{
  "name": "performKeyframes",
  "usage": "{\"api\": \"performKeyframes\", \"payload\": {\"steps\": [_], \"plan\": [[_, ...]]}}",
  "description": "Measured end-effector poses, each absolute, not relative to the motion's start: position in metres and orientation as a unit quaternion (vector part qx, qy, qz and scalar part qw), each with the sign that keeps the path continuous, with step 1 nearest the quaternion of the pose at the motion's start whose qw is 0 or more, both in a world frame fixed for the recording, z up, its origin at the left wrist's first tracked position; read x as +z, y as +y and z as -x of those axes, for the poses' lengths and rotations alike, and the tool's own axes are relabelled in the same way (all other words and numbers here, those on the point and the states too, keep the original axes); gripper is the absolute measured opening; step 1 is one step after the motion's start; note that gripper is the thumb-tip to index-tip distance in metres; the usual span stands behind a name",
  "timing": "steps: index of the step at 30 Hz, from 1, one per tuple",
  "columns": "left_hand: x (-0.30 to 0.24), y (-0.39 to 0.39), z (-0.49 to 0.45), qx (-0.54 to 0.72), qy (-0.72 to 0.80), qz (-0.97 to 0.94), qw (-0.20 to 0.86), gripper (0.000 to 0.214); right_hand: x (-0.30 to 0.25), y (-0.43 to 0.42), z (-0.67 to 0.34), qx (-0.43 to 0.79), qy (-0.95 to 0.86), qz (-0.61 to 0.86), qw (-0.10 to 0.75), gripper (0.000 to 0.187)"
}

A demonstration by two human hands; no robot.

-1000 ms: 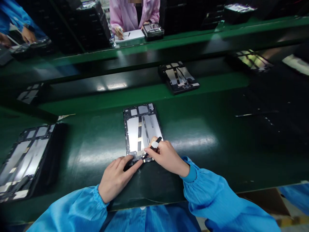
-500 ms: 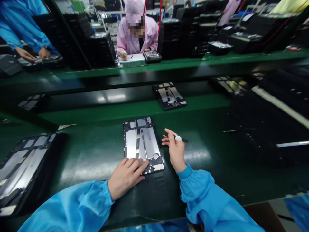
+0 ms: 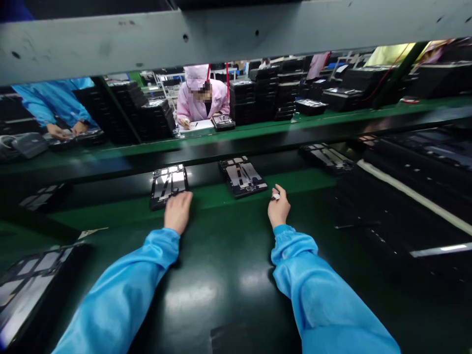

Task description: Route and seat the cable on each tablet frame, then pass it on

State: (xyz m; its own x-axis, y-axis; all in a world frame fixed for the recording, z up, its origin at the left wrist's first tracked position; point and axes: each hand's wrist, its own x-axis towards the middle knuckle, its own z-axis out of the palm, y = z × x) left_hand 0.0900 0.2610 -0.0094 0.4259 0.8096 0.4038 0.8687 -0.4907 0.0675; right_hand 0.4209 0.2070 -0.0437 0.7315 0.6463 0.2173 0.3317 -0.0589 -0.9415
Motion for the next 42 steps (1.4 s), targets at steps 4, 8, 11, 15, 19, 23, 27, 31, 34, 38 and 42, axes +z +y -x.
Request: {"api": "performKeyframes", "payload": {"steps": [4, 8, 11, 15, 19, 23, 27, 31, 34, 38, 42], "plan": [[-0.028, 0.253, -0.170, -0.188, -0.437, 0.880, 0.011, 0.055, -0.040, 0.246, -0.412, 0.103, -0.354, 0.742, 0.560, 0.048], [-0.033, 0.262, -0.207, -0.211, -0.445, 0.868, -0.059, 0.058, -0.035, 0.254, -0.406, 0.102, -0.373, 0.746, 0.543, 0.039], [-0.031, 0.262, -0.195, -0.251, -0.472, 0.838, -0.105, 0.056, -0.033, 0.239, -0.400, 0.107, -0.389, 0.730, 0.551, 0.041], [-0.027, 0.229, -0.148, -0.279, -0.496, 0.805, -0.167, 0.048, -0.035, 0.189, -0.377, 0.176, -0.473, 0.665, 0.551, 0.043], [-0.023, 0.158, -0.082, -0.251, -0.474, 0.810, -0.237, 0.056, -0.032, 0.108, -0.352, 0.271, -0.563, 0.598, 0.502, 0.046], [-0.020, 0.068, -0.032, -0.231, -0.448, 0.818, -0.277, 0.063, -0.026, 0.035, -0.338, 0.317, -0.659, 0.574, 0.369, 0.069], [-0.017, 0.013, -0.012, -0.233, -0.471, 0.813, -0.250, 0.054, -0.025, 0.000, -0.334, 0.316, -0.671, 0.568, 0.355, 0.051], [-0.003, 0.019, -0.006, -0.220, -0.465, 0.823, -0.240, 0.046, -0.016, -0.007, -0.328, 0.291, -0.671, 0.582, 0.355, 0.050], [0.012, 0.043, -0.012, -0.224, -0.456, 0.822, -0.257, 0.036, 0.000, -0.005, -0.309, 0.259, -0.675, 0.575, 0.382, 0.042], [0.022, 0.065, -0.031, -0.195, -0.408, 0.850, -0.272, 0.019, 0.017, 0.004, -0.271, 0.278, -0.719, 0.503, 0.391, 0.027], [0.020, 0.058, -0.038, -0.202, -0.412, 0.841, -0.286, 0.014, 0.017, 0.013, -0.248, 0.321, -0.732, 0.468, 0.377, 0.024]]}}
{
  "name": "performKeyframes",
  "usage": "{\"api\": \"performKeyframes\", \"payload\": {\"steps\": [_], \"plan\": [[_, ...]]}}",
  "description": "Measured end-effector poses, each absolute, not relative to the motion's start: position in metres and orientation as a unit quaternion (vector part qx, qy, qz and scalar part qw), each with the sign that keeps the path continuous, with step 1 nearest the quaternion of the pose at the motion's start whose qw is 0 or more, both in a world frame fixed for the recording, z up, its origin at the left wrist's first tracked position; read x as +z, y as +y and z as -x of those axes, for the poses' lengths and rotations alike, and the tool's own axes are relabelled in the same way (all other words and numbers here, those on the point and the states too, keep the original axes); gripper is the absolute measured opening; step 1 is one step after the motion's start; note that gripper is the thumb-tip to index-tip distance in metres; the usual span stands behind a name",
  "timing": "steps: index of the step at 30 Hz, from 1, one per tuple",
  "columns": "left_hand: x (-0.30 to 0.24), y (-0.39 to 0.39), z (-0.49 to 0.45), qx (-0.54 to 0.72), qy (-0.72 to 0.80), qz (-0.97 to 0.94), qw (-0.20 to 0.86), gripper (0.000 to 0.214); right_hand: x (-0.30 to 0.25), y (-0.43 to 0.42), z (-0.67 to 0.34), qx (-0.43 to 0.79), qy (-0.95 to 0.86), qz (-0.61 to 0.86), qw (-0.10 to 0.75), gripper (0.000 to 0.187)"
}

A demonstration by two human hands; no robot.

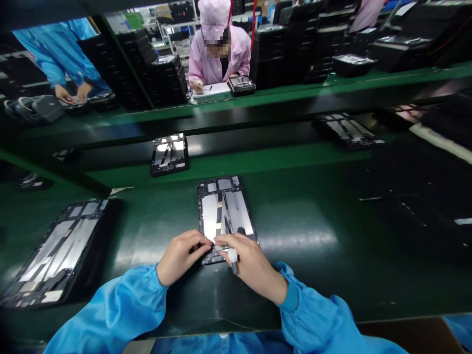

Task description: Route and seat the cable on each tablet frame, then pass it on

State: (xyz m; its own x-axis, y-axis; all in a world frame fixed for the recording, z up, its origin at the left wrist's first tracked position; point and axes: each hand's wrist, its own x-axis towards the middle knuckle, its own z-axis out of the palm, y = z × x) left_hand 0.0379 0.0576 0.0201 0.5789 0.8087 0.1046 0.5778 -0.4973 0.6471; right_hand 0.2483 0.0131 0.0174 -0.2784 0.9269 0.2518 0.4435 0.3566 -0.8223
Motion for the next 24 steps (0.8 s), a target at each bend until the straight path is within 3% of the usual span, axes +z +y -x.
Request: {"api": "performKeyframes", "payload": {"steps": [10, 24], "plan": [[0.006, 0.023, -0.037, 0.303, 0.462, -0.729, 0.404, 0.017, 0.014, 0.013, -0.235, 0.316, -0.734, 0.474, 0.370, 0.021], [0.010, 0.020, -0.033, 0.245, 0.446, -0.807, 0.299, 0.016, 0.014, 0.012, -0.236, 0.345, -0.747, 0.447, 0.350, 0.031]]}}
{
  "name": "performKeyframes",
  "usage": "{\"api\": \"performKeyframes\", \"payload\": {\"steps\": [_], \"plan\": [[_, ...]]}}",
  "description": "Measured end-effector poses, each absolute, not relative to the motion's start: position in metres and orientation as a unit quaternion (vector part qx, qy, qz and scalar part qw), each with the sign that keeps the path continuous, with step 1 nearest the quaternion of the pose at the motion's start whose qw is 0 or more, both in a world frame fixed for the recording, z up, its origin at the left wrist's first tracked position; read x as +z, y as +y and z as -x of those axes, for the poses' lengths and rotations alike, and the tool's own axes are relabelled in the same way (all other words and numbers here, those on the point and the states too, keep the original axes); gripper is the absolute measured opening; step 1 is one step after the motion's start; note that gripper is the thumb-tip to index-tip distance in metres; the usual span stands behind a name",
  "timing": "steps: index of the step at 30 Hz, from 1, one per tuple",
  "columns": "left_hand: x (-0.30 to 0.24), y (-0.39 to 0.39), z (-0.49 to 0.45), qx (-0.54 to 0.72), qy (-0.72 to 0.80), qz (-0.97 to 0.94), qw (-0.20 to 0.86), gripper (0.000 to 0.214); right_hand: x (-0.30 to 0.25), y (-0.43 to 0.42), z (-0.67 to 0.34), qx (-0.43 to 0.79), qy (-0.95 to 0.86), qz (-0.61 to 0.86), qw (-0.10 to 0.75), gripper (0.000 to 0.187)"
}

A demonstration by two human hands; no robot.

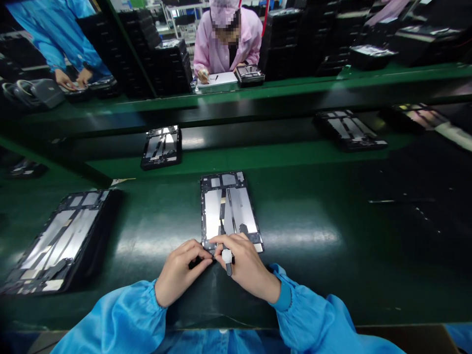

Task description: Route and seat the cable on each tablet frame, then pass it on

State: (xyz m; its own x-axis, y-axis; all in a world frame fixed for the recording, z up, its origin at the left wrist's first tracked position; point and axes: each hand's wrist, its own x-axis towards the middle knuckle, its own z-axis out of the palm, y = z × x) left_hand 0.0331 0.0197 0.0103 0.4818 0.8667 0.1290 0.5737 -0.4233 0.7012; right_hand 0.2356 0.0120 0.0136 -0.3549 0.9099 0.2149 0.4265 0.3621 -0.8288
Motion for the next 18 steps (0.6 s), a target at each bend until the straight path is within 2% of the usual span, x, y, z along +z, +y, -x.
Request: {"api": "performKeyframes", "payload": {"steps": [4, 10, 18], "plan": [[0.011, 0.015, -0.033, 0.218, 0.443, -0.839, 0.230, 0.019, 0.008, 0.010, -0.233, 0.331, -0.762, 0.431, 0.353, 0.036], [0.009, 0.005, -0.021, 0.168, 0.352, -0.921, 0.000, 0.031, 0.000, 0.007, -0.231, 0.269, -0.794, 0.424, 0.343, 0.052], [0.001, 0.005, -0.006, 0.153, 0.316, -0.936, -0.034, 0.034, -0.002, 0.005, -0.232, 0.286, -0.785, 0.426, 0.347, 0.052]]}}
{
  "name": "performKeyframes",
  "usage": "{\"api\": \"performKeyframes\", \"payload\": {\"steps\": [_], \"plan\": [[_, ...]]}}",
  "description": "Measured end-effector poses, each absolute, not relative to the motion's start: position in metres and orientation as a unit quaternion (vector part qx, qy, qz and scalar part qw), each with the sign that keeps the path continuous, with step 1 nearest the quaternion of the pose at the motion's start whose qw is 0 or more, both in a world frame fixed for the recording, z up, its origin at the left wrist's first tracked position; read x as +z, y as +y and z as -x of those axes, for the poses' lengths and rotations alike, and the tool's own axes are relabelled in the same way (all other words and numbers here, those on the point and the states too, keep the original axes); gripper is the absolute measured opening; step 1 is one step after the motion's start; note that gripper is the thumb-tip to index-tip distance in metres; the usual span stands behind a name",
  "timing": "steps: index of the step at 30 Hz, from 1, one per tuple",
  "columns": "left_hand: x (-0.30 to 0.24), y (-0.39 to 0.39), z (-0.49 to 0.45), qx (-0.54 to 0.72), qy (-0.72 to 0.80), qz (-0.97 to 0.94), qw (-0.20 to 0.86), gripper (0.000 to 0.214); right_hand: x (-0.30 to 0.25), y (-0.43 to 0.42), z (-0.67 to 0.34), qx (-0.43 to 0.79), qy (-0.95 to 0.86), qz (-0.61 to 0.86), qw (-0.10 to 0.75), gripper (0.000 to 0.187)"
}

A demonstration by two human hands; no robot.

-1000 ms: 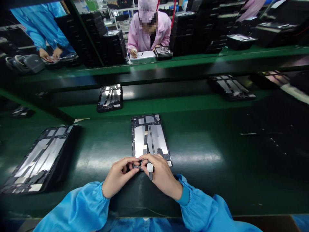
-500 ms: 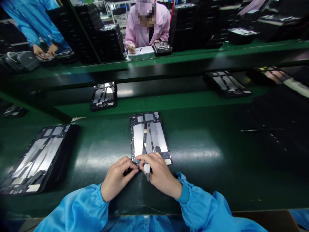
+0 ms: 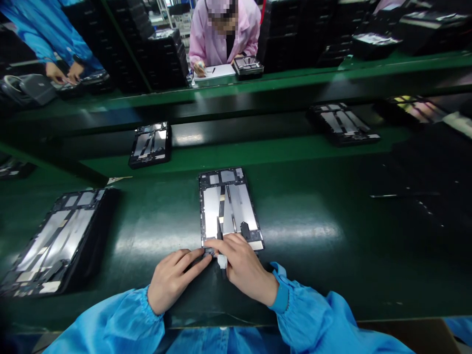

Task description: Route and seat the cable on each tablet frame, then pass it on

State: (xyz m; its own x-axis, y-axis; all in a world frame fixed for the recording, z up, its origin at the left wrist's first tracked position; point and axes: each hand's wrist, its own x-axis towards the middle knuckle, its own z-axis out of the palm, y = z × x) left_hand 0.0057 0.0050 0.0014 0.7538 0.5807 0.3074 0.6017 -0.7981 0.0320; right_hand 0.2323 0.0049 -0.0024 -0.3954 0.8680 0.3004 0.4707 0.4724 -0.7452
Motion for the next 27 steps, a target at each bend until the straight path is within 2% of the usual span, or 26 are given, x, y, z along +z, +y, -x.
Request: {"api": "performKeyframes", "payload": {"steps": [6, 11, 15, 17, 21, 27], "plan": [[-0.002, 0.005, -0.007, -0.149, -0.316, 0.936, 0.042, 0.039, 0.000, 0.007, -0.234, 0.299, -0.773, 0.432, 0.356, 0.044], [-0.005, 0.004, -0.012, -0.146, -0.323, 0.935, 0.027, 0.038, 0.012, 0.001, -0.251, 0.412, -0.691, 0.424, 0.416, 0.034], [-0.007, 0.004, -0.014, -0.147, -0.334, 0.931, 0.008, 0.037, 0.016, -0.010, -0.259, 0.480, -0.639, 0.451, 0.398, 0.033], [-0.007, 0.004, -0.014, -0.149, -0.336, 0.930, 0.002, 0.037, 0.014, -0.013, -0.258, 0.497, -0.626, 0.466, 0.379, 0.027], [-0.008, 0.004, -0.013, -0.156, -0.334, 0.930, -0.008, 0.036, 0.013, -0.012, -0.253, 0.471, -0.651, 0.479, 0.355, 0.014], [-0.009, 0.004, -0.013, -0.152, -0.337, 0.929, -0.006, 0.037, 0.016, -0.006, -0.262, 0.418, -0.683, 0.483, 0.354, 0.014]]}}
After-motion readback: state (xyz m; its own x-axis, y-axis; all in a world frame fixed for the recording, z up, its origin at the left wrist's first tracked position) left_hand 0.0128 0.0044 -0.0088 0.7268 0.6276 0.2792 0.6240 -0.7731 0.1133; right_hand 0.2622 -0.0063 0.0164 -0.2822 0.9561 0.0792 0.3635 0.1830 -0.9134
